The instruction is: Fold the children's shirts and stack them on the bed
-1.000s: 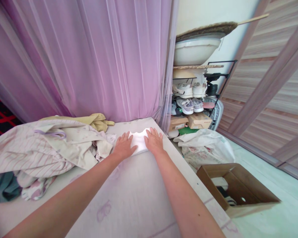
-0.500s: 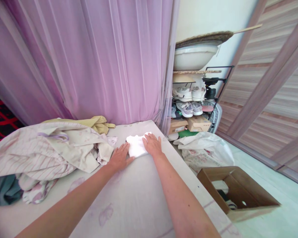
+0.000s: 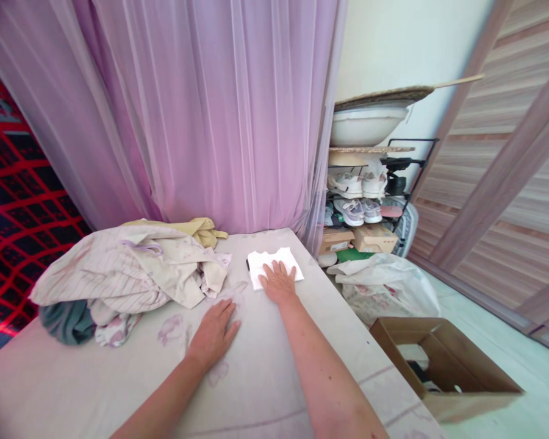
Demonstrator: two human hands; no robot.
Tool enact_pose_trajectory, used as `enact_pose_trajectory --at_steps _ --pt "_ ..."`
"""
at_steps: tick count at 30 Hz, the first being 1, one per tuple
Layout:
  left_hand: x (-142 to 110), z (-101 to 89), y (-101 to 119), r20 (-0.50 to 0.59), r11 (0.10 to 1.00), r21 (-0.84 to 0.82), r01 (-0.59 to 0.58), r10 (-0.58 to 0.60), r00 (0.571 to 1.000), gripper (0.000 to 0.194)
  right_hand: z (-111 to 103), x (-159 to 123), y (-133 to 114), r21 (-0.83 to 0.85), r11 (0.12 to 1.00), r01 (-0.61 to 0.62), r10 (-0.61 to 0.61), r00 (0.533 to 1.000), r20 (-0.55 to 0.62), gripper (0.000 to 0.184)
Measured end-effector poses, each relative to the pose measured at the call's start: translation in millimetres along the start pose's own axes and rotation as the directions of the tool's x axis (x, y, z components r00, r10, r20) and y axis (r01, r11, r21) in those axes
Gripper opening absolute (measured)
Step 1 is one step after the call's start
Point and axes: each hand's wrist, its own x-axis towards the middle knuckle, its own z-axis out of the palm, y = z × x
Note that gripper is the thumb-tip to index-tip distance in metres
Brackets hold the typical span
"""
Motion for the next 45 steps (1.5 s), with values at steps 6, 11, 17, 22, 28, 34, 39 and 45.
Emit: enact_pose_trajectory --at_steps 6,11,17,22,28,34,39,45 --pt "2.2 -8.8 4.5 0.051 1.0 0.011 0.016 -0.017 0.999 0.051 1.5 -74.5 -37.7 0.1 0.995 0.0 0.024 0.972 -0.233 0.044" --pt "5.1 -22.8 6.1 0.246 1.0 0.027 0.016 -0.023 0.969 0.057 23.3 -158.4 -63.2 0.182 0.982 0.049 -0.007 0.975 -0.221 0.039" --pt "-44.0 -40.7 9.2 0.292 1.0 0.023 0.016 -0.022 0.956 0.062 45.0 -209.4 -42.1 0.161 0.986 0.05 0.008 0.939 -0.343 0.036" --pt "-112.4 -56.7 -5.6 0.267 0.999 0.025 0.037 -0.042 0.963 0.06 51.0 -213.9 -32.1 0.163 0.984 0.077 -0.01 0.927 -0.376 0.035" --pt "-176.6 -75.4 -32.4 0.176 0.986 0.082 0.143 -0.155 0.972 0.059 40.5 -213.8 -38.6 0.137 0.988 0.074 -0.021 0.936 -0.351 0.031" --pt "-209.7 -79.4 -31.2 0.116 0.974 0.086 0.212 -0.221 0.968 0.058 30.4 -216.8 -41.3 0.163 0.984 0.067 -0.012 0.949 -0.315 0.034" --pt "-215.1 -80.2 -26.9 0.082 0.971 0.078 0.227 -0.233 0.969 0.054 25.9 -216.8 -42.7 0.237 0.97 0.055 0.019 0.953 -0.302 0.034" --pt "-215.9 -79.6 -27.8 0.067 0.969 0.065 0.238 -0.242 0.968 0.052 25.7 -216.5 -39.8 0.315 0.948 0.045 0.055 0.952 -0.302 0.036"
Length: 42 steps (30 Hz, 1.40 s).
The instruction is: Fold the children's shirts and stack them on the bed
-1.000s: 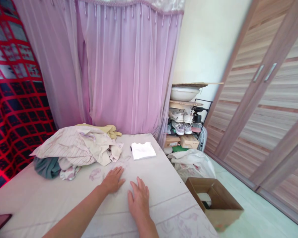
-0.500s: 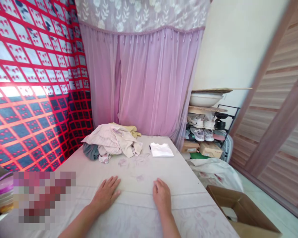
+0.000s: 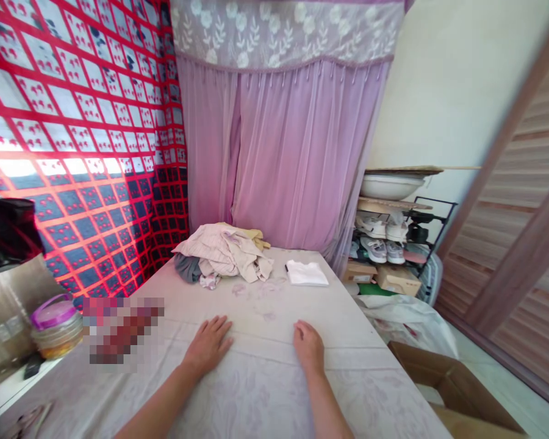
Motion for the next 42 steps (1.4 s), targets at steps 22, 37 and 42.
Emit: enact_pose_trajectory --at_steps 22,37,42 --pt "0.0 2.6 -0.3 -0.036 1.0 -0.021 -0.001 0.0 0.999 0.048 -5.5 -3.2 -3.3 -0.031 0.999 0.036 -0.035 0.998 0.054 0.037" --pt "-1.2 6.4 -0.6 -0.006 0.999 -0.049 0.001 -0.001 1.0 0.05 3.4 -9.6 20.1 0.091 0.996 -0.027 0.023 0.999 0.043 0.047" --pt "-2.0 6.3 -0.4 0.003 0.999 -0.05 0.004 -0.004 1.0 0.05 6.9 -10.9 23.1 0.096 0.995 0.001 -0.003 1.0 0.026 0.045"
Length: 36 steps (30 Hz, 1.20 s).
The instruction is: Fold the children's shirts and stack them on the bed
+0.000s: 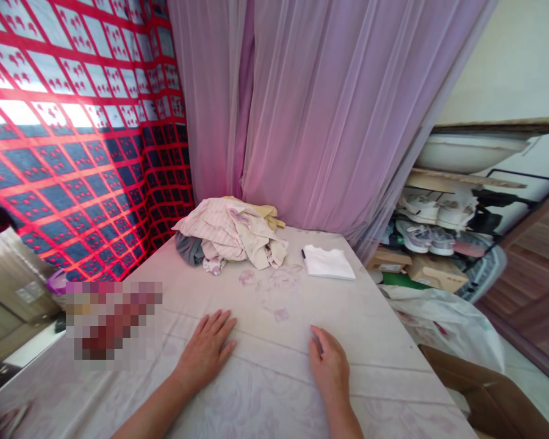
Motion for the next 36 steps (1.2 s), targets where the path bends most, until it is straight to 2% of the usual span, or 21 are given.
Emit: enact_pose_trajectory --at_steps 9,18,22,36 --pt "1.3 -0.2 -1.1 -0.004 1.0 0.026 -0.006 0.006 1.0 0.05 -1.3 -2.0 -3.3 -0.019 0.999 0.034 -0.034 0.999 0.004 0.042" --pt "1.8 9.3 -12.7 -0.079 0.989 0.124 -0.075 0.086 0.993 0.05 -3.4 1.7 -10.4 0.018 0.994 0.107 -0.106 0.994 -0.037 0.036" --pt "3.4 13.6 -18.5 -0.105 0.982 0.153 -0.108 0.125 0.987 0.05 -2.3 4.3 -14.4 0.005 0.993 0.118 -0.118 0.992 -0.053 0.033" --pt "8.8 20.5 -28.3 -0.136 0.98 0.152 -0.129 0.149 0.979 0.051 -7.6 1.0 -26.7 -0.009 0.993 0.12 -0.12 0.99 -0.073 0.027"
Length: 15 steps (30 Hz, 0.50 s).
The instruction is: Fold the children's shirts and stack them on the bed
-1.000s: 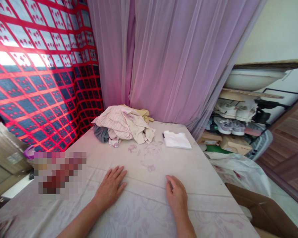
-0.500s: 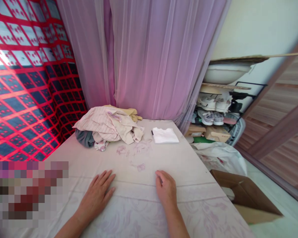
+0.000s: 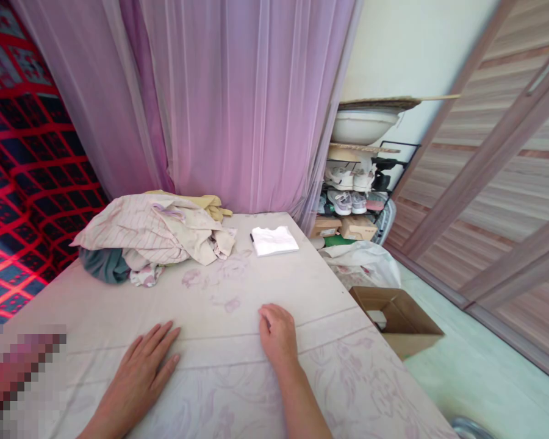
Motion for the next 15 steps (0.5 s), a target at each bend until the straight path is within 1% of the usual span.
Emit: enact_pose_trajectory --at_steps 4,8,15 --pt "0.3 0.0 -0.5 0.001 1.0 0.008 -0.007 0.007 1.0 0.051 -0.9 -1.3 -0.8 -0.002 1.0 0.013 -0.013 1.0 0.014 0.027" --pt "1.7 -0.3 -0.8 0.001 1.0 0.011 -0.017 0.017 1.0 0.05 -0.3 -2.8 -0.4 -0.009 1.0 0.022 -0.022 1.0 -0.001 0.026" --pt "4.8 -3.8 0.0 -0.014 1.0 -0.001 -0.031 0.031 0.999 0.049 -1.0 -1.0 -2.2 -0.015 1.0 0.005 -0.005 1.0 0.002 0.026"
